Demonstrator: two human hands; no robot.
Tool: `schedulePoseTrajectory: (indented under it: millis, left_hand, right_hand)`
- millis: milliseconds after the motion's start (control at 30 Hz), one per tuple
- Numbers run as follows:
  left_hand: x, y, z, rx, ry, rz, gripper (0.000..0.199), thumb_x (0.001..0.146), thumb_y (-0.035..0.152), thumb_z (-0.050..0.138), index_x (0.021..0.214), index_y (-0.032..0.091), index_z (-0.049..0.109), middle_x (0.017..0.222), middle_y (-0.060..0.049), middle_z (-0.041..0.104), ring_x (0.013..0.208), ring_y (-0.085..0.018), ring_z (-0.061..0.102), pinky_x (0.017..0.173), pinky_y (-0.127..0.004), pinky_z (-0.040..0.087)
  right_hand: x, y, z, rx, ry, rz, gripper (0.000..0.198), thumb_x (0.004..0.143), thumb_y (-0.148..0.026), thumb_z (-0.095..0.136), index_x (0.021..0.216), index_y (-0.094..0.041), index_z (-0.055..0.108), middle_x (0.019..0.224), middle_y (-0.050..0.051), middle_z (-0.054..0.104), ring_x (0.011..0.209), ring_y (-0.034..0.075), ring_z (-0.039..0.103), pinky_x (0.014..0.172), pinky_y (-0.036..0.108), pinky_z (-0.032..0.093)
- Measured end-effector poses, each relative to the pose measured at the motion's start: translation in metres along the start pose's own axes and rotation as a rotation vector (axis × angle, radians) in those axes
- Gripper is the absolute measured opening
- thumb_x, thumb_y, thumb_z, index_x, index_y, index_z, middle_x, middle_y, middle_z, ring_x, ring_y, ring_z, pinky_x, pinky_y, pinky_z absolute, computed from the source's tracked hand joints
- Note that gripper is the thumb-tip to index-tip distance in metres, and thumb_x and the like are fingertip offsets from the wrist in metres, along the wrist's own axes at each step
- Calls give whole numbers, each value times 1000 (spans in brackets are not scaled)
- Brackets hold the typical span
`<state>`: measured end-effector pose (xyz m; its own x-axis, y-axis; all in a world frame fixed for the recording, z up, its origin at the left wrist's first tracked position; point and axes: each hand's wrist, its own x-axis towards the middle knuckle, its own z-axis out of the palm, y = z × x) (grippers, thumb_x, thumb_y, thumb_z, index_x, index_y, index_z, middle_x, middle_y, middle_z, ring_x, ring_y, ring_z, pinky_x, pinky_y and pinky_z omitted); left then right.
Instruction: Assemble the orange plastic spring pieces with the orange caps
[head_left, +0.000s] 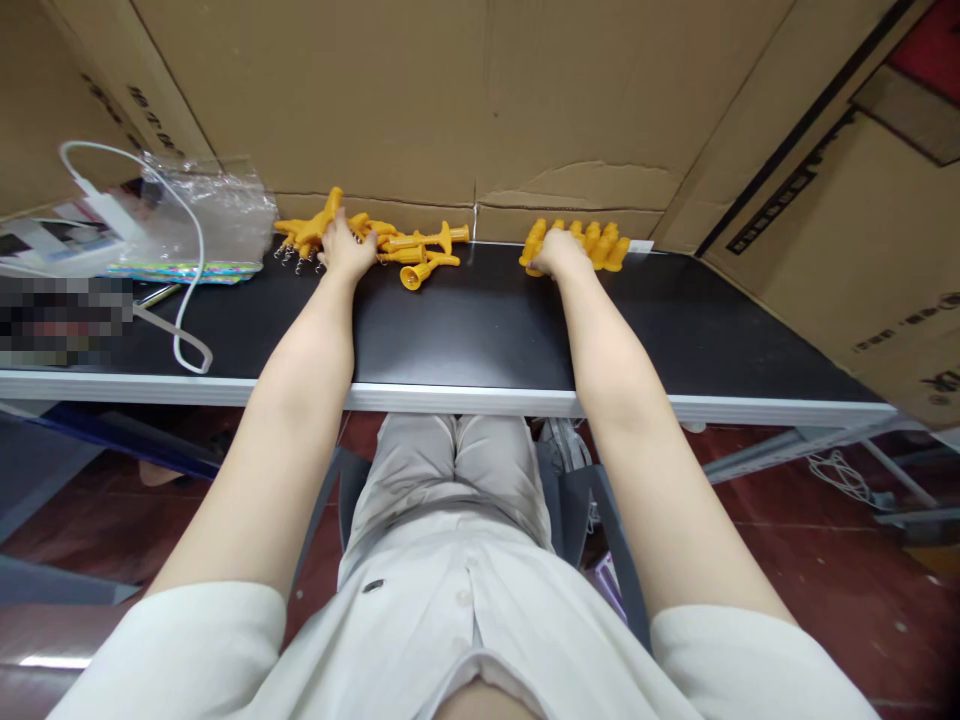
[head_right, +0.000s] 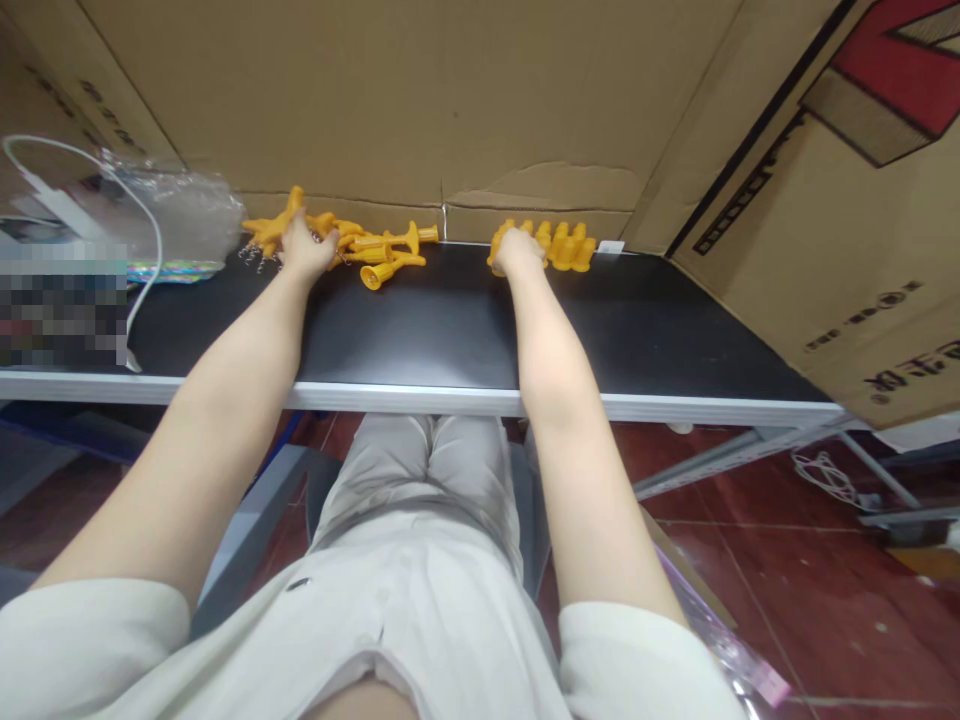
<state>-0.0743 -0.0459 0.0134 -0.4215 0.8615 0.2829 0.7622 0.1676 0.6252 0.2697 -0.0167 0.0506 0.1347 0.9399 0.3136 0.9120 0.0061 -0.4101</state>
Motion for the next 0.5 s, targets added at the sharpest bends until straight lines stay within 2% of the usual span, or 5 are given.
schedulePoseTrajectory:
  millis: [100, 233, 300, 400, 500]
  left_hand:
    - [0, -9, 1, -55, 48, 2, 83, 86, 90, 58, 145, 32, 67, 167, -16, 62, 174, -38, 33, 130, -57, 32]
    - [-1, -14, 1, -113, 9, 39, 103, 66, 93, 70, 149, 32, 68, 179, -15, 51, 176, -42, 25, 136, -60, 28]
    - [2, -15, 2, -121, -27, 43, 106, 63, 94, 70, 150, 33, 68, 182, -14, 49, 179, -41, 21, 137, -61, 25]
    - [11, -17, 6, -119, -37, 12, 104, 68, 90, 67, 155, 33, 68, 190, -12, 37, 180, -40, 20, 138, -61, 22]
    - [19, -23, 9, -96, -45, 63, 102, 78, 84, 65, 162, 27, 63, 191, -17, 33, 180, -42, 20, 137, -67, 22]
  right_hand:
    - [-3, -16, -3, -33, 19, -29, 23, 97, -20, 89, 108, -4, 78, 131, 32, 78, 145, 45, 67, 123, 70, 44]
    - [4, -26, 9, -26, 19, -177, 23, 99, -27, 87, 95, -6, 76, 117, 29, 78, 135, 48, 73, 119, 71, 46]
    - [3, -29, 18, -34, -7, -275, 25, 96, -29, 89, 103, -7, 79, 120, 28, 78, 133, 51, 72, 118, 77, 46]
    - [-10, -36, 27, -100, -79, -435, 44, 97, -31, 84, 132, -7, 79, 136, 29, 77, 136, 51, 71, 120, 77, 47]
    - [-36, -50, 33, -112, -175, -611, 61, 108, -29, 65, 166, -11, 60, 172, 26, 59, 155, 43, 60, 129, 67, 45]
